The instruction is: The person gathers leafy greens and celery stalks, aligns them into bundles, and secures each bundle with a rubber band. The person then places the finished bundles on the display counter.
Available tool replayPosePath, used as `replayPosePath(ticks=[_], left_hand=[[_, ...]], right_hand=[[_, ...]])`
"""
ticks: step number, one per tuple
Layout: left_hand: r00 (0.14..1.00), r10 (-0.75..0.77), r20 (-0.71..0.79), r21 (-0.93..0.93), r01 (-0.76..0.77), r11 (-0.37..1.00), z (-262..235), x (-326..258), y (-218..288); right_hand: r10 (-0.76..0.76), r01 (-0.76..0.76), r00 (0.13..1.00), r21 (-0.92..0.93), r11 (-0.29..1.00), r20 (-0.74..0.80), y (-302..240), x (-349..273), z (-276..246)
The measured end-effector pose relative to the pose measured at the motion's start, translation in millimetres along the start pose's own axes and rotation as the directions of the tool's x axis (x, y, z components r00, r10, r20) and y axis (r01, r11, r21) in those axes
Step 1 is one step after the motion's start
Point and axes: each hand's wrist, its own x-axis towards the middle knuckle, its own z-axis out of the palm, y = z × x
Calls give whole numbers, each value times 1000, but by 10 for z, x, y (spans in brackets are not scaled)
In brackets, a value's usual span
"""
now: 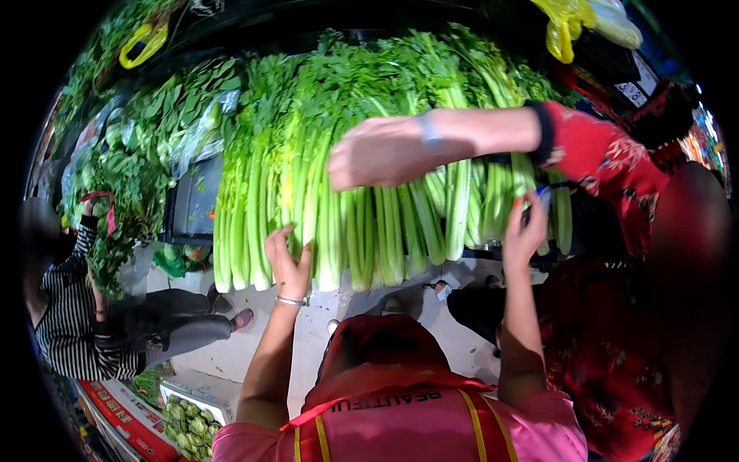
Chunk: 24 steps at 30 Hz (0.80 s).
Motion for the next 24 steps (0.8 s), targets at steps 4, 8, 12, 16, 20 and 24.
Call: replayPosePath(ticks=[4, 8, 12, 16, 20, 24], left_hand=[[936, -283, 207, -58, 301, 952, -150, -364, -268], [969, -129, 212, -11, 134, 991, -121, -569, -268], [942, -209, 263, -117, 247, 962, -161, -657, -401], [943, -228, 240, -283, 293, 913, -196, -773, -675], [957, -187, 222, -387, 263, 884, -121, -892, -817], [919, -253, 302, -225, 326, 918, -94, -741, -544]], right_hand=[[180, -51, 881, -290, 956, 437, -285, -782, 326], [162, -46, 954, -411, 910, 253, -192, -922, 712], [218, -51, 924, -464, 884, 313, -228, -777, 703], [162, -203, 885, 50, 978, 437, 116, -681, 570], [368, -897, 407, 288, 336, 836, -714, -811, 207], [389, -884, 341, 151, 442, 856, -954, -1519, 548]])
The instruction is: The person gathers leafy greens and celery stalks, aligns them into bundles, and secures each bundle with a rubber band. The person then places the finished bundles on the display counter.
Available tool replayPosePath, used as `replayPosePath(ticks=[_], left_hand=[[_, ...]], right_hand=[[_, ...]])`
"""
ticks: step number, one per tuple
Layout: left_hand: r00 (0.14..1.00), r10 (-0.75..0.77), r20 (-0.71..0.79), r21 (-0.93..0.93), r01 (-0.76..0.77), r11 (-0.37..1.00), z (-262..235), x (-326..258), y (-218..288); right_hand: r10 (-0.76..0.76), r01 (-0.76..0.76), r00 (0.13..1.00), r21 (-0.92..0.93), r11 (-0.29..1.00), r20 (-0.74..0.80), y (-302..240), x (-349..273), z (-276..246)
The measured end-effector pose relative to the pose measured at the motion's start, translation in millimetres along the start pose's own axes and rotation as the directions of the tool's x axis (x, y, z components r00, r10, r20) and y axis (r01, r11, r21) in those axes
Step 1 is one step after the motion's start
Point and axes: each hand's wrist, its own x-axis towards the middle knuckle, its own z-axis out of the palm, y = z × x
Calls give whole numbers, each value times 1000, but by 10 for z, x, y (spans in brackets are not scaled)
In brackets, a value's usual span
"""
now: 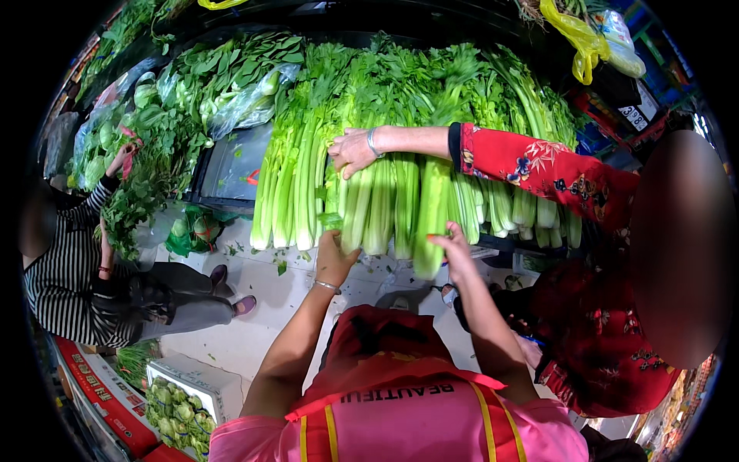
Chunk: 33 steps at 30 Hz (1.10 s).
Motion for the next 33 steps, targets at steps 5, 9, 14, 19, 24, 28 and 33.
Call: replayPosePath(ticks=[5, 9, 14, 19, 24, 28, 33], left_hand=[[935, -144, 325, -456, 288, 842, -197, -45, 354], [996, -8, 92, -319, 37, 947, 248, 158, 69], [988, 154, 10, 20, -154, 988, 343, 190, 590], [953, 153, 260, 181, -204, 962, 124, 108, 828], [918, 166, 360, 98, -214, 972, 51, -522, 1177], [917, 223, 332, 13, -241, 970, 128, -507, 1050], [782, 458, 422, 2, -506, 862, 68, -555, 1261]], right_hand=[[-323, 312, 945, -146, 939, -58, 235, -132, 444], [-361, 309, 928, -350, 885, -93, 426, -40, 486], [-235, 237, 971, 28, 971, -47, 181, -246, 617], [-174, 176, 981, 13, 984, -90, 273, -193, 484], [-93, 90, 996, 149, 985, 14, 402, -135, 473], [21, -53, 991, 241, 969, 132, 16, -472, 550], [-13, -53, 979, 312, 949, 206, 133, -323, 374]])
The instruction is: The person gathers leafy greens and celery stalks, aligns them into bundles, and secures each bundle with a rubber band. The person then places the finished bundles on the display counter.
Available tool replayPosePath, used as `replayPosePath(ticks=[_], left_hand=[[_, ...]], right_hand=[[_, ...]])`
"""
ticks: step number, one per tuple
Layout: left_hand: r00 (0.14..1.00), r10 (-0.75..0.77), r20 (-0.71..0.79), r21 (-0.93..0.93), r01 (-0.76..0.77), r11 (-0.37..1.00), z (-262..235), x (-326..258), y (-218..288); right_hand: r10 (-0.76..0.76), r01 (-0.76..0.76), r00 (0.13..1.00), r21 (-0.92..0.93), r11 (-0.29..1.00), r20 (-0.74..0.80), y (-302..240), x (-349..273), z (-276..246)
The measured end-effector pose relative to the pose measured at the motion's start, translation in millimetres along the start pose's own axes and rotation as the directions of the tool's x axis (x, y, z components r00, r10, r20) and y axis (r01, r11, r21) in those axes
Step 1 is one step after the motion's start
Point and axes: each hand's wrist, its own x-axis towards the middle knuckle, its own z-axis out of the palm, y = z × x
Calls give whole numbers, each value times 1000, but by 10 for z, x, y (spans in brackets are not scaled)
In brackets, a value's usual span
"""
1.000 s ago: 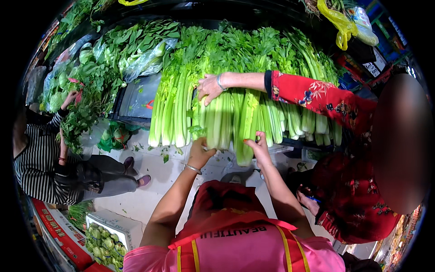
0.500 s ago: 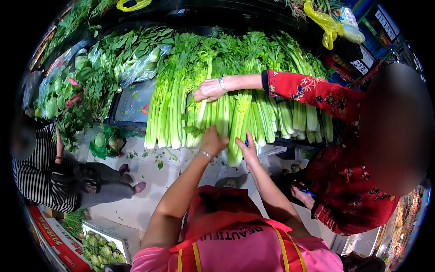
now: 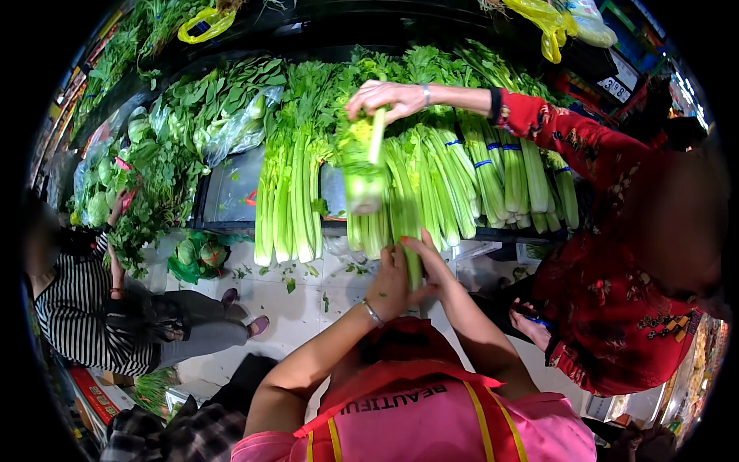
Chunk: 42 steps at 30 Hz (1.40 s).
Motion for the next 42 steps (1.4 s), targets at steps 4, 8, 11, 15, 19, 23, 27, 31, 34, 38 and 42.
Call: replayPosePath(ticks=[4, 8, 11, 15, 19, 23, 27, 31, 34, 38, 42], left_hand=[[994, 92, 54, -230, -77, 970, -390, 188, -123], [772, 566, 289, 101, -612, 784, -540, 701, 8], [402, 684, 609, -54, -839, 541, -496, 1210, 367], [-45, 747, 663, -300, -931, 210, 112, 1466, 799], [-201, 563, 802, -548, -623, 559, 564, 1342, 930], [-151, 506, 850, -473, -643, 602, 257, 1199, 1500], [71, 514, 855, -395, -554, 733, -479, 1092, 1824], [377, 558, 740, -336, -512, 791, -1199, 1092, 2359], [587, 601, 543, -258, -564, 784, -1832, 1211, 2399], [832, 264, 488, -126, -232, 964, -2405, 867, 2018], [917, 51, 396, -73, -24, 997, -2466, 296, 1124]], right_hand=[[40, -37, 999, 72, 997, -31, -429, -465, -151], [-41, 42, 999, -111, 993, 15, -536, -1076, -462], [-17, 21, 999, -130, 991, 32, -481, -1541, -569], [-61, 68, 997, -181, 981, 45, -386, -2059, -662], [154, -154, 987, 9, 988, 52, -647, -2507, -642], [95, -119, 981, 133, 984, 169, -671, -2921, -804], [-42, -24, 987, 401, 916, 155, -1035, -2864, -663], [-240, 244, 965, -25, 970, 108, -1208, -2375, -898], [-394, 422, 904, -196, 885, 170, -1204, -1892, -659], [-398, 486, 838, -179, 855, 374, -1247, -1570, -195], [-435, 511, 775, -48, 859, 458, -1169, -1278, 85]])
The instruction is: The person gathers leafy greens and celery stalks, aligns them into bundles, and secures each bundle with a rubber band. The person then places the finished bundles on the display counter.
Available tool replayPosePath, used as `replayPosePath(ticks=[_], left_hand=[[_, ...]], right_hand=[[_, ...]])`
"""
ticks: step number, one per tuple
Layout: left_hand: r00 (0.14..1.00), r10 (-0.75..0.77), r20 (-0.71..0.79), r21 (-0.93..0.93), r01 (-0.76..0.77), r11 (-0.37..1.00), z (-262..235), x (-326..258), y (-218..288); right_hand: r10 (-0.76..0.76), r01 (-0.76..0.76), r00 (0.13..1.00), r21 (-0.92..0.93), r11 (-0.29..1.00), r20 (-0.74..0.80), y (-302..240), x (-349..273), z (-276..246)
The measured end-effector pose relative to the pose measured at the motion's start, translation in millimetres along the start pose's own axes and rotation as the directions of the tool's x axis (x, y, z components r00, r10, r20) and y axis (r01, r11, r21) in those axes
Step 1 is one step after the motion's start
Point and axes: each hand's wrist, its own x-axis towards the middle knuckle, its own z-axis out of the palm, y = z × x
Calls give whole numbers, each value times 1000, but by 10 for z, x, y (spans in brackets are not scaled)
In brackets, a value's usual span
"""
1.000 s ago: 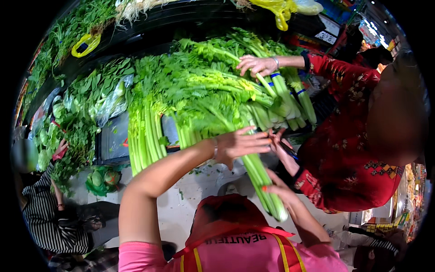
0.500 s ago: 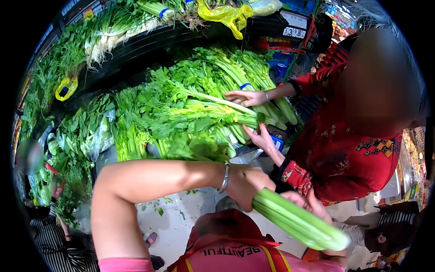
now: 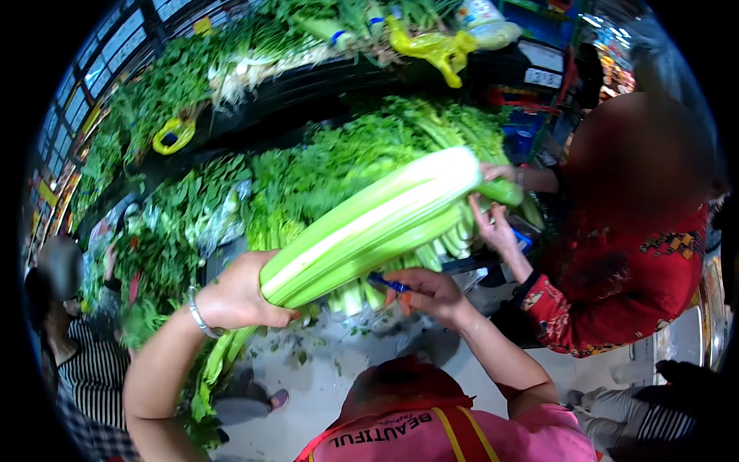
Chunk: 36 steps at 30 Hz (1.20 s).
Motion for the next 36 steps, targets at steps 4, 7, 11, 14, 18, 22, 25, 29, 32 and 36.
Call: replayPosePath(ticks=[4, 7, 11, 14, 18, 22, 25, 29, 32, 36], left_hand=[[965, -187, -185, -291, 128, 948, 243, -292, -577], [940, -135, -313, -576, -75, 814, 434, -244, -752], [964, -19, -265, -862, -228, 453, 611, -134, -717], [949, -77, -306, -875, -248, 416, 632, -174, -761], [938, -88, -335, -878, -277, 390, 491, -156, -691], [933, -117, -342, -861, -261, 436, 444, -101, -632], [948, -91, -304, -887, -247, 389, 442, -65, -640], [930, -107, -351, -868, -280, 410, 455, -25, -586], [932, -93, -352, -894, -305, 330, 429, -8, -586], [929, -120, -350, -914, -310, 262, 397, -17, -614]], right_hand=[[-53, 51, 997, 40, 998, 55, 146, 227, 149], [-62, 55, 986, 50, 997, 155, 224, 374, 229], [-100, 90, 965, 53, 995, 241, 189, 569, 415], [-133, 142, 951, -15, 990, 278, -3, 640, 471], [-153, 225, 922, -170, 960, 356, -100, 791, 336], [-82, 77, 970, 30, 997, 229, -161, 775, 336], [-104, 19, 943, 262, 965, 317, -160, 835, 244], [-182, 163, 963, 108, 981, 200, -227, 806, 364], [-493, 504, 863, -239, 830, 111, -114, 901, 347], [-715, 689, 664, -552, 470, 220, -85, 969, 321]])
